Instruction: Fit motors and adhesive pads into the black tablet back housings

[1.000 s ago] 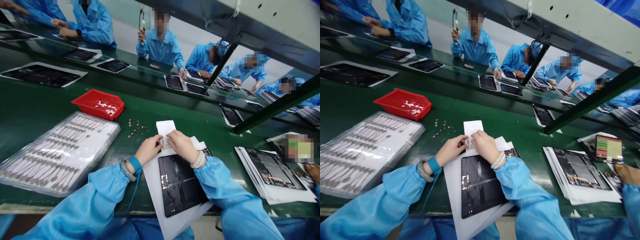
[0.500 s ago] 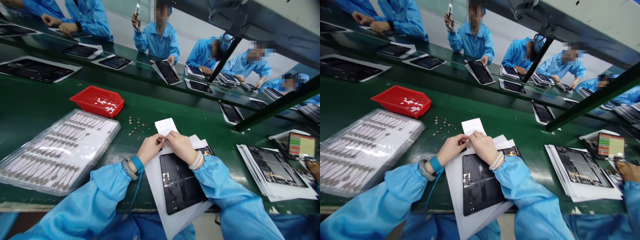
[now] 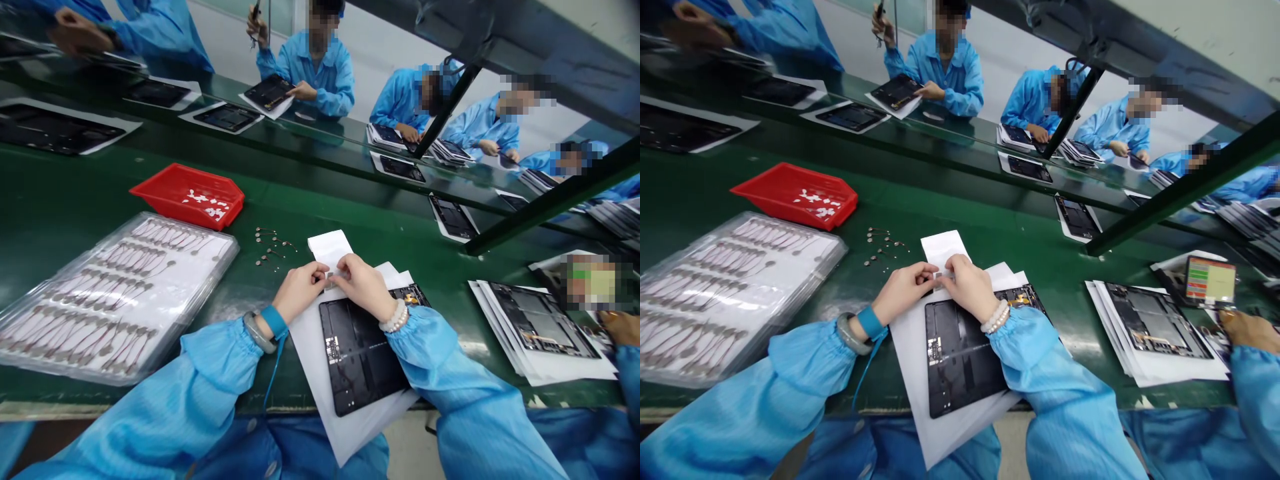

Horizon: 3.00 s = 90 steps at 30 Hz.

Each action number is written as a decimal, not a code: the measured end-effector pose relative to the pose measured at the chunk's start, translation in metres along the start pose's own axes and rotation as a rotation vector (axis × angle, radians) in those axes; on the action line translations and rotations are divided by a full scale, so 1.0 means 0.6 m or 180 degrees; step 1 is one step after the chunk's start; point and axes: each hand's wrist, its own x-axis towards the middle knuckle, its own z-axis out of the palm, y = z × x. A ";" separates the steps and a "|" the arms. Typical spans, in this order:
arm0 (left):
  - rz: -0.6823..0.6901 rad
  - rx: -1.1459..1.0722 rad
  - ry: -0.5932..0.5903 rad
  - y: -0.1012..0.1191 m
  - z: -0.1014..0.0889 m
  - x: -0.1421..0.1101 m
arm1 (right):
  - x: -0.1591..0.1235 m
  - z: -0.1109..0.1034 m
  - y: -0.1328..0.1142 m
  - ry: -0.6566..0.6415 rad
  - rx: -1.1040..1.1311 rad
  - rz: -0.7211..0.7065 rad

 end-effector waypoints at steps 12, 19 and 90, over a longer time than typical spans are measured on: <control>0.0265 0.0444 -0.0052 0.007 -0.019 -0.015 | -0.040 -0.030 -0.021 0.0246 -0.0125 -0.0536; 0.2324 0.1568 -0.0450 0.014 -0.039 -0.136 | -0.166 -0.019 -0.017 -0.0479 0.1878 0.0635; 0.2719 0.1883 -0.0345 -0.001 0.005 -0.215 | -0.202 0.021 -0.064 -0.0079 0.0562 0.0733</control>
